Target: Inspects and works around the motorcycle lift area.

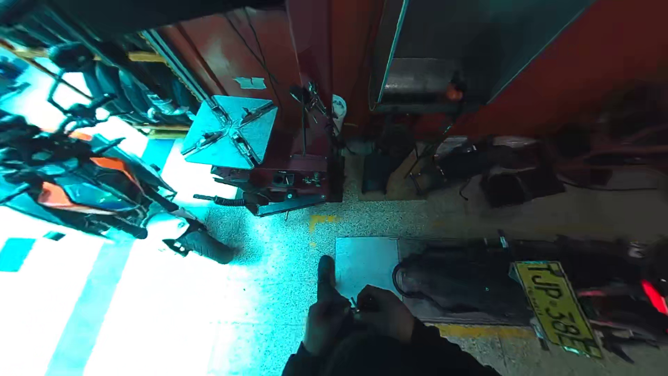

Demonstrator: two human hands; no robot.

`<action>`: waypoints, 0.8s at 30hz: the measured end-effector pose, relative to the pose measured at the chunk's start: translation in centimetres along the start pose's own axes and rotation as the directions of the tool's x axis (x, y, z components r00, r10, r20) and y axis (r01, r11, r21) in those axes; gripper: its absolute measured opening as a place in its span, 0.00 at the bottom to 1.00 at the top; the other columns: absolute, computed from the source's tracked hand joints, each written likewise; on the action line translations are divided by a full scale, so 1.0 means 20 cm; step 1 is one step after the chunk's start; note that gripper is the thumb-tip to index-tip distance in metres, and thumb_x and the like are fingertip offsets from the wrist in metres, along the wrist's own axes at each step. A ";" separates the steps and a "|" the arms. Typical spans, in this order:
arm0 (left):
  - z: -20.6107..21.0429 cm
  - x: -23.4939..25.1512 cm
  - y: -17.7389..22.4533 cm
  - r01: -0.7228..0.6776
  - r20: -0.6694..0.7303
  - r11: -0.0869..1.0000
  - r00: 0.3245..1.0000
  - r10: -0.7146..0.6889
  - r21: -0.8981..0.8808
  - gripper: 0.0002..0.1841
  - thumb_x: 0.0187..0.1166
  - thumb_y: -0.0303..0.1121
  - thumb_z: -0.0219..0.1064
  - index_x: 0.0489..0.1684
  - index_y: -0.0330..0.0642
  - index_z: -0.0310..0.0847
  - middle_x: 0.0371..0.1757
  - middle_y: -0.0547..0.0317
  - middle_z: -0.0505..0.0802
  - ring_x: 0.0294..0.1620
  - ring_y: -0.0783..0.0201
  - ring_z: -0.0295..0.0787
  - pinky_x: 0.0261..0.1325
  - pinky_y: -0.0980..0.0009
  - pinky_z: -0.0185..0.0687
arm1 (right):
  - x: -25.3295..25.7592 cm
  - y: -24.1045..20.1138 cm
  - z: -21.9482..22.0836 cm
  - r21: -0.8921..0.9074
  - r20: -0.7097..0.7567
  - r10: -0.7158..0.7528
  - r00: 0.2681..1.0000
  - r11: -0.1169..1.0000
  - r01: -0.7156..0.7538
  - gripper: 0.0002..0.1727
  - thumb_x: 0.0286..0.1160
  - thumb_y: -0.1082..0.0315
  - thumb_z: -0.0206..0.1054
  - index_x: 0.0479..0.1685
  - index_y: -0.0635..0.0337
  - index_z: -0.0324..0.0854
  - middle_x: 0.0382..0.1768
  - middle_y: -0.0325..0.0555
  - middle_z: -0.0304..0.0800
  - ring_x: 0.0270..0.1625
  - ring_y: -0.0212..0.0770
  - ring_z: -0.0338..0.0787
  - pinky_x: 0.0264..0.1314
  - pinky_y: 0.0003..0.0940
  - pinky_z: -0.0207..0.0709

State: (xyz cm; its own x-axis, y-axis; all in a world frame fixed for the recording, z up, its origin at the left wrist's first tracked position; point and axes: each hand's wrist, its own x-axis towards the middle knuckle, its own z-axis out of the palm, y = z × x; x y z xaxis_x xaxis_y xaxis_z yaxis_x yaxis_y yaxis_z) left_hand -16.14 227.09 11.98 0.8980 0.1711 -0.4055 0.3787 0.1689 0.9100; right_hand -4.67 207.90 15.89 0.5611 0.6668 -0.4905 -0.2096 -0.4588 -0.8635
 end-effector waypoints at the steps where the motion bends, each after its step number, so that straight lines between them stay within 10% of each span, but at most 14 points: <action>1: -0.06 0.08 0.08 -0.051 0.061 0.999 0.997 0.050 0.014 0.11 0.74 0.27 0.74 0.52 0.36 0.92 0.52 0.53 0.97 0.50 0.59 0.96 0.57 0.59 0.94 | 0.04 -0.08 0.00 0.004 -0.088 -0.018 0.996 1.000 0.018 0.17 0.65 0.60 0.83 0.51 0.54 0.88 0.44 0.38 0.93 0.47 0.32 0.92 0.54 0.35 0.89; 6: -0.07 0.41 0.29 -0.117 0.396 0.989 0.915 0.072 0.092 0.22 0.67 0.26 0.81 0.62 0.36 0.89 0.52 0.54 0.98 0.50 0.62 0.97 0.59 0.62 0.95 | 0.05 -0.18 -0.05 0.096 -0.406 0.021 0.914 0.995 0.019 0.20 0.67 0.64 0.81 0.57 0.58 0.87 0.48 0.40 0.94 0.52 0.31 0.92 0.62 0.34 0.87; 15: 0.19 0.89 0.45 -0.214 0.596 0.953 0.801 0.048 0.212 0.19 0.67 0.27 0.81 0.58 0.38 0.92 0.52 0.57 0.99 0.52 0.66 0.97 0.62 0.64 0.94 | 0.14 -0.17 -0.22 0.349 -0.709 0.151 0.689 0.924 0.157 0.14 0.68 0.68 0.80 0.50 0.59 0.86 0.41 0.39 0.93 0.44 0.33 0.92 0.52 0.35 0.90; 24: 0.64 1.64 0.54 0.059 0.442 0.957 0.877 -0.186 0.285 0.15 0.77 0.22 0.71 0.60 0.32 0.88 0.57 0.48 0.97 0.50 0.52 0.98 0.57 0.54 0.97 | 0.39 0.22 -0.92 0.531 -0.743 0.344 0.574 0.824 0.195 0.21 0.72 0.73 0.74 0.65 0.64 0.81 0.52 0.47 0.94 0.50 0.42 0.95 0.56 0.41 0.93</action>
State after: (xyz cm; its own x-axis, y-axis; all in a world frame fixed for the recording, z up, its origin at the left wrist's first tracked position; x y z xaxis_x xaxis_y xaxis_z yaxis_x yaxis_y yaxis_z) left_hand 20.21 222.18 9.53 0.8166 -0.3105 -0.4865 0.4792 -0.1051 0.8714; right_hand 13.50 200.37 10.46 0.8450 -0.2120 -0.4909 -0.4893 0.0636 -0.8698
